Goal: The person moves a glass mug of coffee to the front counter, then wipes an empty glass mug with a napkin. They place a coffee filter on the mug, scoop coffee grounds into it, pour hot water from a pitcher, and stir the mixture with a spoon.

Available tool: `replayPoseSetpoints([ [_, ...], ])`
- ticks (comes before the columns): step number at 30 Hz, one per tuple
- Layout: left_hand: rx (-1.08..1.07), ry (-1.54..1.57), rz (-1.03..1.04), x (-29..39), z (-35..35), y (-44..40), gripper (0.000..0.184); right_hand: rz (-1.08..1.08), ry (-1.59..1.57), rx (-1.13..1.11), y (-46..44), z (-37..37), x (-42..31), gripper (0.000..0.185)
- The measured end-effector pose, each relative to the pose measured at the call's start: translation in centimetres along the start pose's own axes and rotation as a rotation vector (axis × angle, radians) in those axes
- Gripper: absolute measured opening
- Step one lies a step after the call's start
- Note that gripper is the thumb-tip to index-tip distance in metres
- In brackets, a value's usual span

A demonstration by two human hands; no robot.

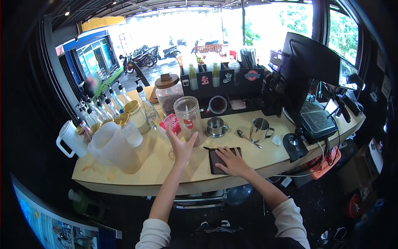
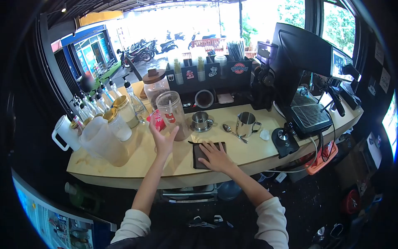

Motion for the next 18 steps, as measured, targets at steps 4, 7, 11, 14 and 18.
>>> replayPoseSetpoints([
  [4, -0.020, -0.109, 0.010, -2.1, 2.5, -2.3, 0.105, 0.130, 0.038, 0.032, -3.5, 1.4, 1.9, 0.067],
  [7, -0.137, -0.080, -0.206, -6.1, 4.8, -2.8, 0.107, 0.159, 0.051, 0.187, -5.0, -0.6, 1.3, 0.060],
  [11, -0.090, 0.045, -0.194, -6.1, 3.8, -4.0, 0.097, -0.014, -0.202, 0.099, -5.9, 0.7, 0.4, 0.052],
  [14, -0.111, 0.233, -0.174, -2.7, 1.8, -5.2, 0.091, -0.087, -0.151, 0.094, -5.6, 0.0, 0.1, 0.056],
  [18, -0.107, 0.345, -0.076, 1.2, -2.4, -5.9, 0.089, -0.011, 0.014, 0.161, -7.6, 1.6, 0.4, 0.058],
])
Point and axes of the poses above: each hand's wrist, its own y-axis away from the middle knuckle, its own z-axis out of the palm, x = y × z, the point moved 10 cm from there along -y, towards the middle knuckle, and after that the axes turned 1 degree about x, right-handed, at the moved point
